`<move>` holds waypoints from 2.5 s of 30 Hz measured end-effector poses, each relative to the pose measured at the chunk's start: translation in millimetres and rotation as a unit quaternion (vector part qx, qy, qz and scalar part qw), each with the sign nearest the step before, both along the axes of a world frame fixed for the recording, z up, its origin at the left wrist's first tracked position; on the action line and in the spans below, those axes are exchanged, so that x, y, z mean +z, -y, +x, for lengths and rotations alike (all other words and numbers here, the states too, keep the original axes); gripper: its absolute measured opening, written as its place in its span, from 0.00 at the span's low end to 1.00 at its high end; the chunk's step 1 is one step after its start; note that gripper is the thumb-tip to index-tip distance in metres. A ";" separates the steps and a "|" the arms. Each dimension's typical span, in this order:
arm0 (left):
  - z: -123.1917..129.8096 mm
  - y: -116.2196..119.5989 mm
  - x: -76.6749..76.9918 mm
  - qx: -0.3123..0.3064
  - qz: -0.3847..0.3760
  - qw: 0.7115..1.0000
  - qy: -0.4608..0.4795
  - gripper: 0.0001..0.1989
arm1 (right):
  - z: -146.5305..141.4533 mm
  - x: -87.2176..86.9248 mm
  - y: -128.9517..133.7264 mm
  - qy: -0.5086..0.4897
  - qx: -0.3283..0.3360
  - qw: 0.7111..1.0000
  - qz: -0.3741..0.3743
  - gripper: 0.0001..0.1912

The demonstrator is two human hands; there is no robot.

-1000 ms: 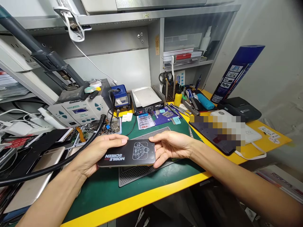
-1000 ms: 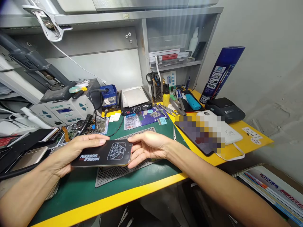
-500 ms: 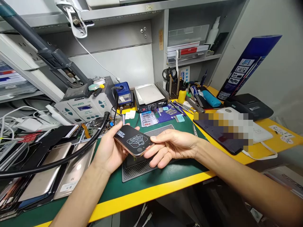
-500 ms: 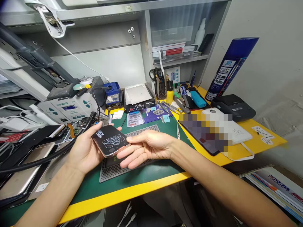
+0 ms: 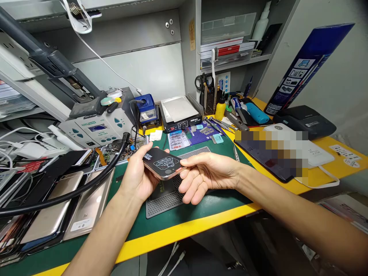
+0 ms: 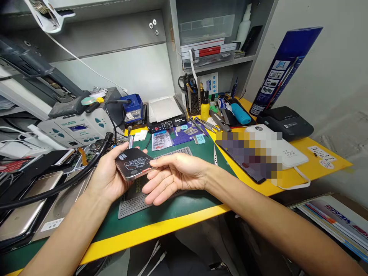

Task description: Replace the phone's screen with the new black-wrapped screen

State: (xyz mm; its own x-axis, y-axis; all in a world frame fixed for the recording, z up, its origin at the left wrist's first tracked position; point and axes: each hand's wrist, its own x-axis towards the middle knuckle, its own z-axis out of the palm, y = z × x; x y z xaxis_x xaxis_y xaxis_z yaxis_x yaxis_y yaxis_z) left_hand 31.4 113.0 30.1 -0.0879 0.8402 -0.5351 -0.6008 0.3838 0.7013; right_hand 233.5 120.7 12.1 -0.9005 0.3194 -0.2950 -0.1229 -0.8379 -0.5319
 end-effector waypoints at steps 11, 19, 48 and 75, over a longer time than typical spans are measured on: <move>5.8 -2.4 0.3 0.014 -0.010 1.000 -0.009 0.07 | 0.6 2.0 -0.7 0.015 -0.022 0.999 -0.028 0.19; 5.8 -0.5 1.2 0.009 -0.008 1.000 -0.012 0.07 | 0.4 0.2 -1.5 0.007 -0.025 0.999 -0.027 0.19; 4.4 2.8 0.4 0.037 0.019 0.999 -0.003 0.12 | -1.5 -4.8 0.7 0.005 -0.051 0.999 0.014 0.19; 2.3 29.8 -1.2 0.081 0.197 0.975 -0.055 0.18 | -10.8 9.1 10.8 0.071 -0.165 0.972 0.149 0.18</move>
